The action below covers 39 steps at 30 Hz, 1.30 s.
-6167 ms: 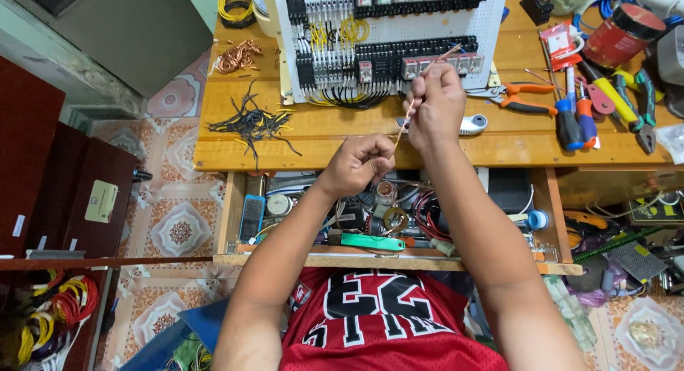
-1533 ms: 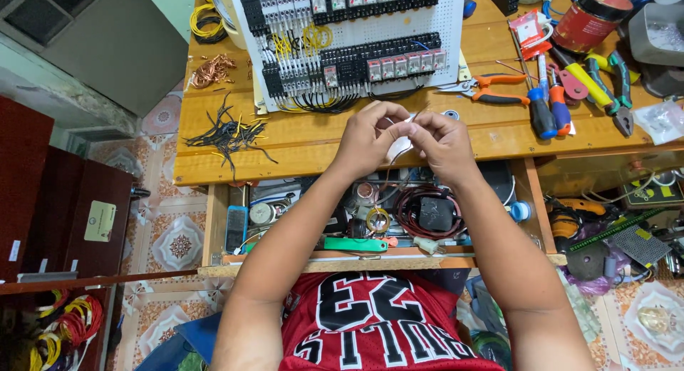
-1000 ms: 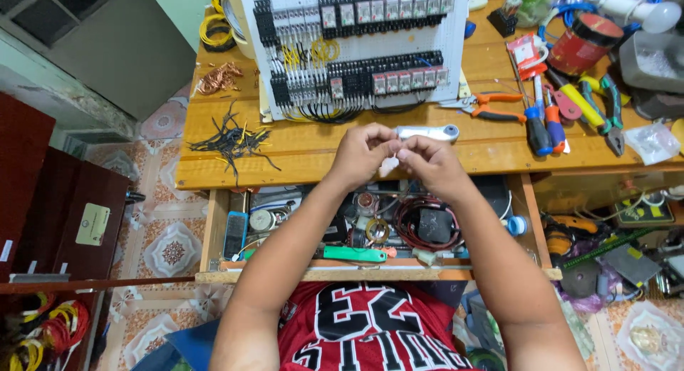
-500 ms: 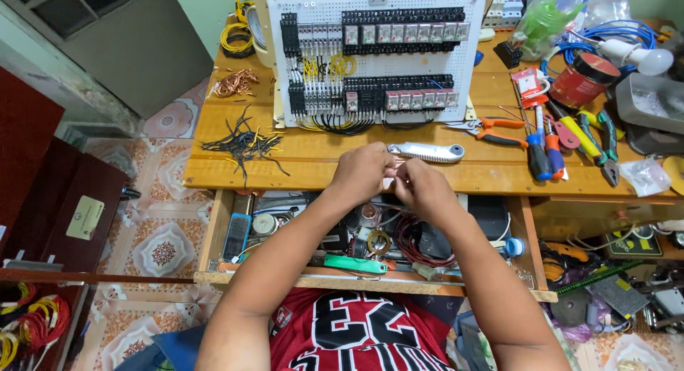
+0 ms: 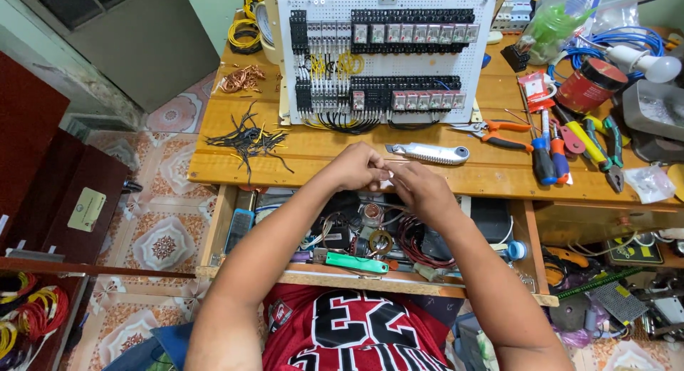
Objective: Preparing and connecting wires to an electrical relay panel on a workbench.
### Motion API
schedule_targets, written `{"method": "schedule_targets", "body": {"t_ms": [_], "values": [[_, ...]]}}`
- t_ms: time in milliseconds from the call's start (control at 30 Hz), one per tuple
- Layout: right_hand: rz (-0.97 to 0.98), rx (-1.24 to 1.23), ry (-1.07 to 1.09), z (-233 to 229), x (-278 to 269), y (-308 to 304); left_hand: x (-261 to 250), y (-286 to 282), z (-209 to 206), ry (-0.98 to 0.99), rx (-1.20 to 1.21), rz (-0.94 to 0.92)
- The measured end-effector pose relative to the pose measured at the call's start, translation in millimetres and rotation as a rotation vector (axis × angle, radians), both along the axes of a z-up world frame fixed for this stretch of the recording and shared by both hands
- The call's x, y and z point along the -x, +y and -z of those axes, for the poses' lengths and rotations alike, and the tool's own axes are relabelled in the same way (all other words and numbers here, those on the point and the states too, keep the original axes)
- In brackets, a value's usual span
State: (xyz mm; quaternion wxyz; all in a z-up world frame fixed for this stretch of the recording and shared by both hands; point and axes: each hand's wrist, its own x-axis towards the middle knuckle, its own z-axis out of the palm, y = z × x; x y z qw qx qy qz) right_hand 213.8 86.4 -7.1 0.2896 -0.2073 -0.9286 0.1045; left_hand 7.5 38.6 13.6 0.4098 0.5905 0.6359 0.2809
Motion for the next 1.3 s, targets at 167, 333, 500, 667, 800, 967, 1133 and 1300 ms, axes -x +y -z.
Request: {"method": "schedule_targets", "body": {"t_ms": [167, 333, 500, 667, 800, 967, 1133, 1300], "values": [[-0.013, -0.073, 0.073, 0, 3, 0, 5, 3, -4, -0.030, 0.017, 0.032], [0.005, -0.073, 0.085, 11, 0, 4, 3, 0, -10, 0.020, 0.022, 0.053], [0.100, -0.159, 0.164, 1, 7, -2, -2, -6, -30, 0.124, -0.090, 0.031], [0.149, -0.118, 0.285, -3, 8, -3, -12, -10, -13, 0.116, -0.392, -0.089], [0.147, -0.057, 0.373, -7, 8, -5, -26, -20, -8, 0.157, -0.586, -0.200], [0.055, 0.422, 0.416, -30, 5, -13, -31, -19, -3, 0.508, -0.968, -0.210], [-0.051, 1.178, 0.479, -25, 0, -17, -15, -17, -15, 0.775, -1.452, -0.007], [-0.086, 0.998, 0.434, -40, 1, -20, -8, -14, -7, 0.622, -1.344, 0.042]]}}
